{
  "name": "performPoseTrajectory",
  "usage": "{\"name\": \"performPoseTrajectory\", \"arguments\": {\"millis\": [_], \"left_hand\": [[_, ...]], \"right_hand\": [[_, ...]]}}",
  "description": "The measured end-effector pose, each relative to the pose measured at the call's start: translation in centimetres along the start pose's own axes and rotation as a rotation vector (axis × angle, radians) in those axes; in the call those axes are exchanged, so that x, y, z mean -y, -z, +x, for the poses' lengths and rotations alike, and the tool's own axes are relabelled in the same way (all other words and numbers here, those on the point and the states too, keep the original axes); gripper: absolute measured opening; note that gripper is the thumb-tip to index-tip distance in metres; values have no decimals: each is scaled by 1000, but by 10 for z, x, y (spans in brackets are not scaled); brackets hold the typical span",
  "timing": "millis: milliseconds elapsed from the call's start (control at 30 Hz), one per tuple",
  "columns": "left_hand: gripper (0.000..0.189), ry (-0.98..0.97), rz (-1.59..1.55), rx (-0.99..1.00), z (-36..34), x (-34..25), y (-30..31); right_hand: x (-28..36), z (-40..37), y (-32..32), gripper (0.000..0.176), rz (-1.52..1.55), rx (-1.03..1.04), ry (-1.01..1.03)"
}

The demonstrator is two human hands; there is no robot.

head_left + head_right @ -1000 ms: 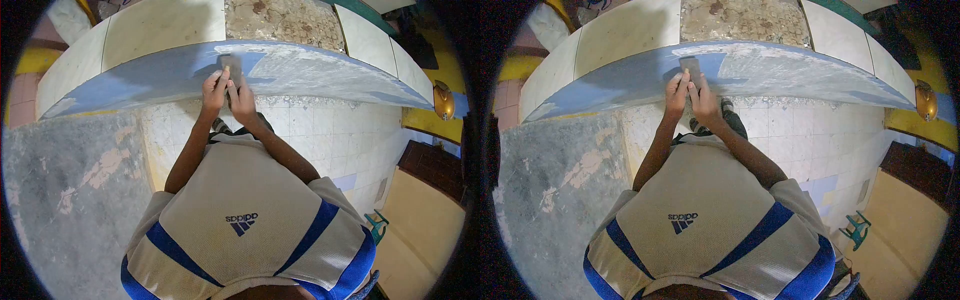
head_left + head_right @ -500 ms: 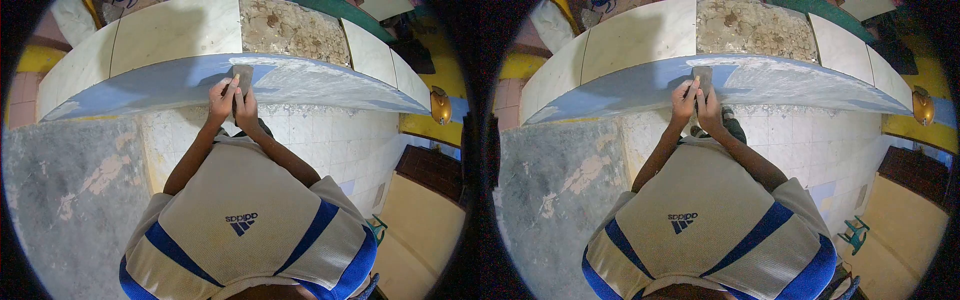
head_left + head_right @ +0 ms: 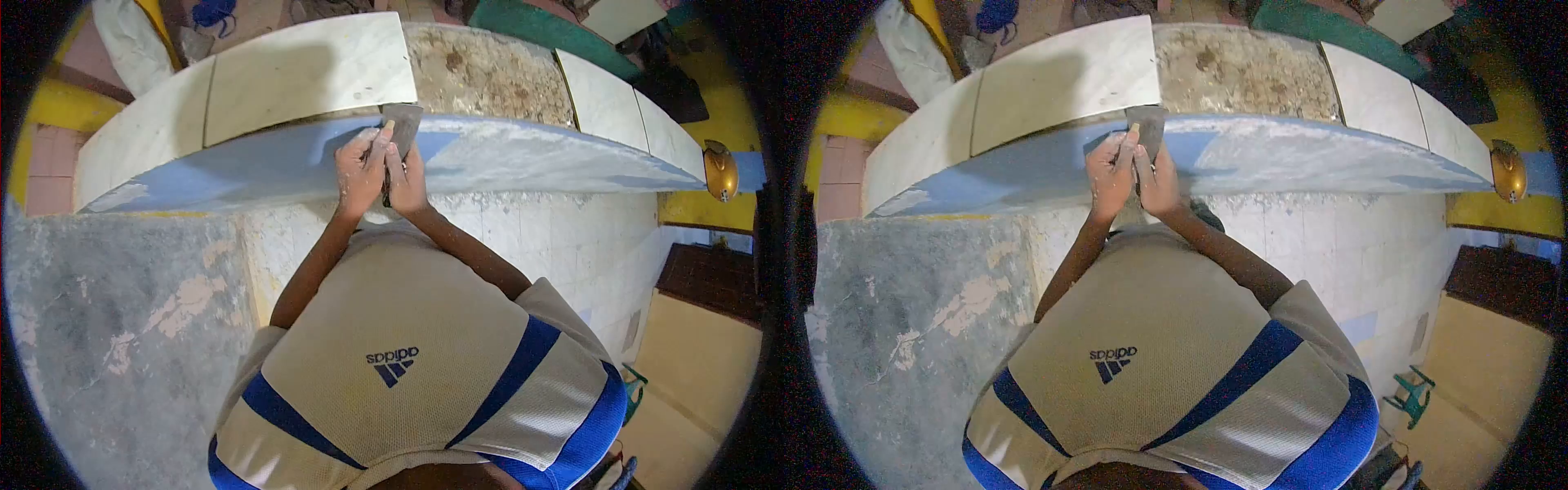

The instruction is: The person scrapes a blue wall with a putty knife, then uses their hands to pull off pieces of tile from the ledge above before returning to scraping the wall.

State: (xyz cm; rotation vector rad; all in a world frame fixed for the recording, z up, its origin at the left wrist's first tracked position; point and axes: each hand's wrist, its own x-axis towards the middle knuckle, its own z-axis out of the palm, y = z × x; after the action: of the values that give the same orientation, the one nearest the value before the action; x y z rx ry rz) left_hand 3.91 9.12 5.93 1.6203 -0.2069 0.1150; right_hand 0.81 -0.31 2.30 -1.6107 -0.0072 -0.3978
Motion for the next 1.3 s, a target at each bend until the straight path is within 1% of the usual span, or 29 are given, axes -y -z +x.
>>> {"name": "performPoseTrajectory", "arguments": {"millis": [100,133,200,233,300,333,367,433,467,500,567,633,733,767,800,833,867,900,967,1067,1100,1167,1233,1300], "left_hand": [[21,-88,140,-35,0,-2,4],[22,-46,206,-53,-4,-2,2],[14,-463,451,-18,-10,-2,8],[11,-663,573,0,-15,-2,11],[5,-527,434,27,-20,-11,22],[5,-458,367,42,-16,-16,27],[7,-556,370,-64,-4,-23,29],[13,-734,374,-277,23,-51,30],[18,-654,396,-193,42,-83,32],[23,-578,418,-111,69,-111,32],[29,-857,560,-80,137,-116,25],[44,-925,843,2,179,-100,22],[67,-660,1212,81,212,-46,9],[72,-632,1176,139,213,-37,7],[77,-604,1142,194,213,-30,5],[82,-574,1116,241,215,-21,5],[79,-607,1051,207,218,-14,5],[77,-521,989,193,218,-13,7],[73,-544,912,140,219,-9,9],[71,-321,833,320,215,-35,19],[68,-327,847,338,217,-35,19],[64,-333,873,378,219,-33,23],[62,-349,834,393,214,-38,26],[61,-348,834,391,212,-36,30]], "right_hand": [[9,1,-3,36,34,8,17],[-4,-5,0,35,8,28,-5],[-28,-15,5,32,-9,34,27],[-27,-21,8,30,-20,38,33],[-16,-33,19,24,137,110,-133],[-11,-37,22,21,216,146,-218],[-7,-35,23,20,261,121,-241],[-2,-34,24,28,352,71,-300],[-12,-35,23,28,380,15,-306],[-7,-36,20,27,383,-12,-320],[4,-35,17,27,388,-63,-341],[-12,-44,20,26,339,-66,-325],[-17,-46,29,25,320,-58,-297],[-16,-47,31,24,329,-59,-286],[-12,-48,34,24,364,-52,-336],[-10,-48,35,24,269,-91,-340],[-17,-48,37,24,250,-109,-335],[-24,-48,38,24,234,-122,-329],[-14,-43,40,23,351,-104,-295],[-24,-44,42,21,335,-88,-253],[-23,-43,43,21,316,-88,-235],[-22,-42,43,21,332,-99,-266],[-18,-42,42,21,376,-93,-269],[-20,-43,40,23,336,-106,-288]]}}
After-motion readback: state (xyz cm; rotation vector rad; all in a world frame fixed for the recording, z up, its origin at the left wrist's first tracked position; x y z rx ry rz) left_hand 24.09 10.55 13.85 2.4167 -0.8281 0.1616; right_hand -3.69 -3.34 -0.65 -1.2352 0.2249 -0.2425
